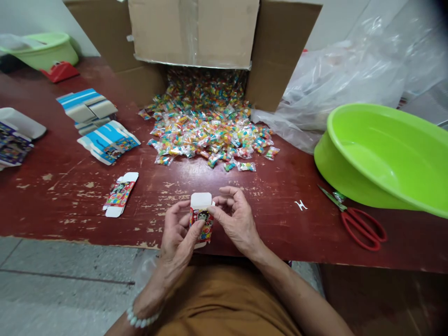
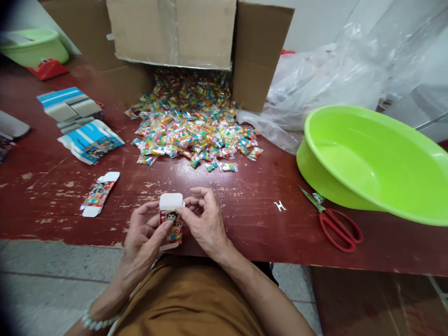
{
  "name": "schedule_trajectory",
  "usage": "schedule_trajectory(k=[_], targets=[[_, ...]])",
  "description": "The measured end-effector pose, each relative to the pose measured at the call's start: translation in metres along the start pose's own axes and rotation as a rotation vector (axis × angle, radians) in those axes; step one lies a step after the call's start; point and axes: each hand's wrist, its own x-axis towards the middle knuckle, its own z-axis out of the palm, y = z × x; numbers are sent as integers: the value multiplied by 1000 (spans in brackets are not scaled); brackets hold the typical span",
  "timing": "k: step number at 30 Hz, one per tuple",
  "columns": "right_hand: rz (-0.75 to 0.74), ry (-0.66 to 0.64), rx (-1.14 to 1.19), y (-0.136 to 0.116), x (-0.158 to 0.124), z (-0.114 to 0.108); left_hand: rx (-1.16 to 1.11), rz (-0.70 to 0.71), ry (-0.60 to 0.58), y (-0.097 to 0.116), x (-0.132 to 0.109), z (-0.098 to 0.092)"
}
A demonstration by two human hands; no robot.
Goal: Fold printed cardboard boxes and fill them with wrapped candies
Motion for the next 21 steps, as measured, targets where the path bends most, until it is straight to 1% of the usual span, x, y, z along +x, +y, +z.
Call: schedule_trajectory(k=[2, 4, 7, 9, 11, 12, 15, 17, 19, 21], targets=[[-4, -6, 10, 2, -1, 1, -7, 52, 59, -2, -5, 5], [0, -30, 5, 4, -3, 3, -5, 113, 93, -5, -6, 7], [-3, -43, -29, 5, -7, 5, 45, 203, 133, -7, -3, 6], [-31, -32, -80, 3, -7, 4, 87, 235, 136, -7, -1, 4], [-42, -43, -112, 0, -6, 2, 120, 223, 97, -5, 0, 0], [-24, -62, -105, -1, -4, 0, 140, 213, 78, -4, 0, -1], [94, -114, -34, -4, 3, -3, 213, 197, 60, -4, 0, -7], [168, -112, 23, -5, 6, -4, 239, 180, 48, -7, 1, -11], [209, -110, 62, -5, 7, -4, 230, 160, 25, -10, 1, -14], [216, -152, 54, -5, 5, -4, 183, 146, 14, -13, 3, -16]])
